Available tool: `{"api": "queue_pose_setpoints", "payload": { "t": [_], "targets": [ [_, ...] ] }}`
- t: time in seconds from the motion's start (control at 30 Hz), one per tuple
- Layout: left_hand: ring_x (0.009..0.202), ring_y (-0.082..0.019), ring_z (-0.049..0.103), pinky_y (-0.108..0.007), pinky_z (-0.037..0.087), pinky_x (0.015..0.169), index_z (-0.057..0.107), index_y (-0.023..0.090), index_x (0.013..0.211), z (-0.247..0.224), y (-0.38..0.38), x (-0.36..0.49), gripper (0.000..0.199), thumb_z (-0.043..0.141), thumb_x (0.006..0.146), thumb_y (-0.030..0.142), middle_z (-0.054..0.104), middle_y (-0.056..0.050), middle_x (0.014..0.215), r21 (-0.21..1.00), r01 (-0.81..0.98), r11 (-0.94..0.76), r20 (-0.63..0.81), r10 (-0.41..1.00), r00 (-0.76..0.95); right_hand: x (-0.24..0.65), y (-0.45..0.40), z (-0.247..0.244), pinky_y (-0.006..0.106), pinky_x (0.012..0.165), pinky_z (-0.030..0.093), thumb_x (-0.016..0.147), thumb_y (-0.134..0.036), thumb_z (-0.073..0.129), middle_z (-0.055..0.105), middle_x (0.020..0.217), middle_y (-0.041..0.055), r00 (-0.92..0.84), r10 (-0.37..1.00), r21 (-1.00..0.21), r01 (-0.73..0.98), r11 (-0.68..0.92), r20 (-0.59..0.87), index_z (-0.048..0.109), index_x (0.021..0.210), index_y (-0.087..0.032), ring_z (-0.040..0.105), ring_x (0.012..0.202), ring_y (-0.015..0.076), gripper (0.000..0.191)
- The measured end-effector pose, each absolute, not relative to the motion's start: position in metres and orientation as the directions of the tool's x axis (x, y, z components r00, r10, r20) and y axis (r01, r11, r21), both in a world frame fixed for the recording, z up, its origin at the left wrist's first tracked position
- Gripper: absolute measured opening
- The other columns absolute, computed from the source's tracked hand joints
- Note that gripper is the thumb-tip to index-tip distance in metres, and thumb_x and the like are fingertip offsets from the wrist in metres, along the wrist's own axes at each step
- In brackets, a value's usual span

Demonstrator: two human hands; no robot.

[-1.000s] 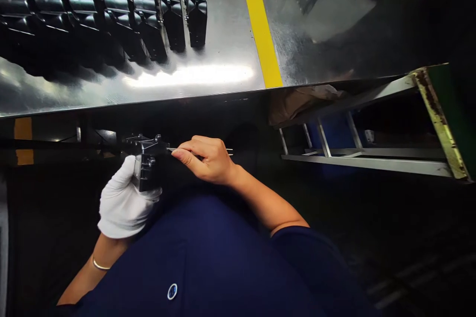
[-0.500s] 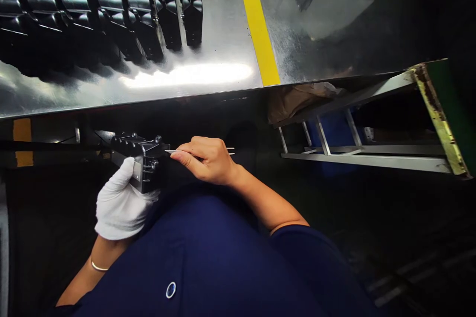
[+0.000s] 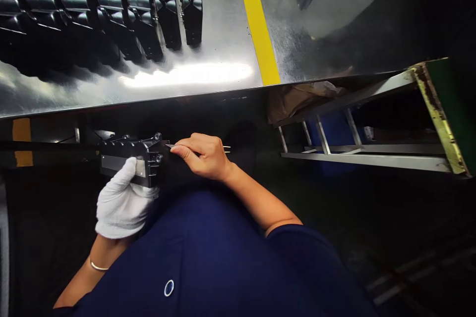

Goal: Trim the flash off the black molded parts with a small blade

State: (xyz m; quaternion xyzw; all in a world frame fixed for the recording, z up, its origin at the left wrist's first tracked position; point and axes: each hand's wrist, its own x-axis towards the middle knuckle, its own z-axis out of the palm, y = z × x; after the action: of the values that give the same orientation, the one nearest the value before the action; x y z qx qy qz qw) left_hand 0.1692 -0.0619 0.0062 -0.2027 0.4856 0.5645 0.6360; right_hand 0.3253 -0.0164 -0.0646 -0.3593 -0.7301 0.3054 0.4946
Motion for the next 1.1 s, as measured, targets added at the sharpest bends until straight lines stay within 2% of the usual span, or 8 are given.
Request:
{"api": "queue_pose_setpoints", "payload": {
  "t": [0.23, 0.4, 0.5, 0.6, 0.7, 0.8, 0.97, 1.1],
  "targets": [
    [0.051, -0.008, 0.069, -0.012, 0.057, 0.057, 0.068, 0.014, 0.091, 0.005, -0.063, 0.167, 0.046, 0.023, 0.099, 0.006, 0.073, -0.001, 0.063, 0.321, -0.888, 0.329, -0.868, 0.478, -0.136, 0.317, -0.014, -0.075, 0.023, 0.059, 0.049, 0.093, -0.035, 0.056, 0.072, 0.070, 0.0048, -0.239, 0.886, -0.857, 0.247, 0.452, 0.398, 0.075, 0.078, -0.015, 0.059, 0.058, 0.0098, 0.031],
    [0.044, -0.009, 0.066, -0.014, 0.059, 0.056, 0.063, 0.017, 0.064, 0.009, -0.077, 0.165, 0.044, 0.034, 0.089, -0.004, 0.066, 0.002, 0.050, 0.219, -0.894, 0.390, -0.899, 0.436, -0.030, 0.329, 0.004, -0.089, 0.024, 0.059, 0.049, 0.091, -0.049, 0.054, 0.071, 0.068, 0.0048, 0.021, 0.982, -0.945, 0.278, 0.174, 0.187, 0.074, 0.073, -0.014, 0.062, 0.062, 0.0119, 0.044],
    [0.048, -0.009, 0.067, -0.016, 0.060, 0.063, 0.067, 0.016, 0.071, 0.003, -0.077, 0.158, 0.047, 0.029, 0.093, -0.002, 0.067, 0.001, 0.052, 0.153, -0.919, 0.363, -0.905, 0.425, 0.017, 0.335, 0.000, -0.084, 0.024, 0.060, 0.048, 0.091, -0.049, 0.054, 0.070, 0.068, 0.0038, -0.108, 0.980, -0.937, 0.290, 0.193, 0.168, 0.074, 0.076, -0.015, 0.062, 0.063, 0.0116, 0.042],
    [0.061, -0.008, 0.072, -0.015, 0.058, 0.075, 0.071, 0.017, 0.090, -0.010, -0.072, 0.151, 0.048, 0.026, 0.098, 0.005, 0.073, 0.000, 0.064, 0.141, -0.939, 0.313, -0.868, 0.496, 0.035, 0.332, -0.013, -0.070, 0.023, 0.056, 0.047, 0.094, -0.043, 0.053, 0.069, 0.067, 0.0039, -0.255, 0.917, -0.911, 0.203, 0.360, 0.306, 0.074, 0.077, -0.015, 0.058, 0.058, 0.0095, 0.039],
    [0.070, -0.008, 0.074, -0.016, 0.056, 0.082, 0.069, 0.018, 0.113, -0.018, -0.069, 0.150, 0.047, 0.024, 0.100, 0.009, 0.077, 0.000, 0.074, 0.148, -0.931, 0.334, -0.823, 0.563, 0.071, 0.326, -0.021, -0.061, 0.022, 0.054, 0.046, 0.094, -0.037, 0.053, 0.069, 0.067, 0.0041, -0.288, 0.868, -0.874, 0.157, 0.460, 0.405, 0.074, 0.078, -0.014, 0.055, 0.055, 0.0085, 0.035],
    [0.066, -0.009, 0.073, -0.015, 0.057, 0.078, 0.063, 0.017, 0.124, -0.017, -0.069, 0.155, 0.049, 0.021, 0.100, 0.009, 0.076, -0.001, 0.071, 0.141, -0.929, 0.342, -0.829, 0.554, 0.078, 0.323, -0.020, -0.060, 0.022, 0.053, 0.046, 0.095, -0.037, 0.053, 0.070, 0.067, 0.0039, -0.297, 0.856, -0.856, 0.180, 0.485, 0.422, 0.074, 0.077, -0.015, 0.055, 0.054, 0.0084, 0.035],
    [0.064, -0.008, 0.073, -0.012, 0.056, 0.070, 0.061, 0.019, 0.127, -0.014, -0.065, 0.160, 0.049, 0.022, 0.099, 0.008, 0.075, 0.001, 0.069, 0.144, -0.943, 0.300, -0.856, 0.515, 0.033, 0.319, -0.017, -0.068, 0.022, 0.056, 0.048, 0.094, -0.035, 0.054, 0.073, 0.070, 0.0045, -0.223, 0.874, -0.857, 0.200, 0.475, 0.432, 0.074, 0.076, -0.016, 0.058, 0.057, 0.0094, 0.033],
    [0.062, -0.009, 0.072, -0.011, 0.056, 0.062, 0.069, 0.026, 0.110, -0.020, -0.061, 0.157, 0.046, 0.027, 0.099, 0.009, 0.075, 0.004, 0.067, 0.167, -0.928, 0.334, -0.856, 0.515, 0.032, 0.311, -0.017, -0.076, 0.023, 0.058, 0.049, 0.093, -0.037, 0.055, 0.074, 0.073, 0.0044, -0.190, 0.897, -0.870, 0.232, 0.436, 0.399, 0.074, 0.076, -0.017, 0.059, 0.058, 0.0098, 0.033]
  ]
}}
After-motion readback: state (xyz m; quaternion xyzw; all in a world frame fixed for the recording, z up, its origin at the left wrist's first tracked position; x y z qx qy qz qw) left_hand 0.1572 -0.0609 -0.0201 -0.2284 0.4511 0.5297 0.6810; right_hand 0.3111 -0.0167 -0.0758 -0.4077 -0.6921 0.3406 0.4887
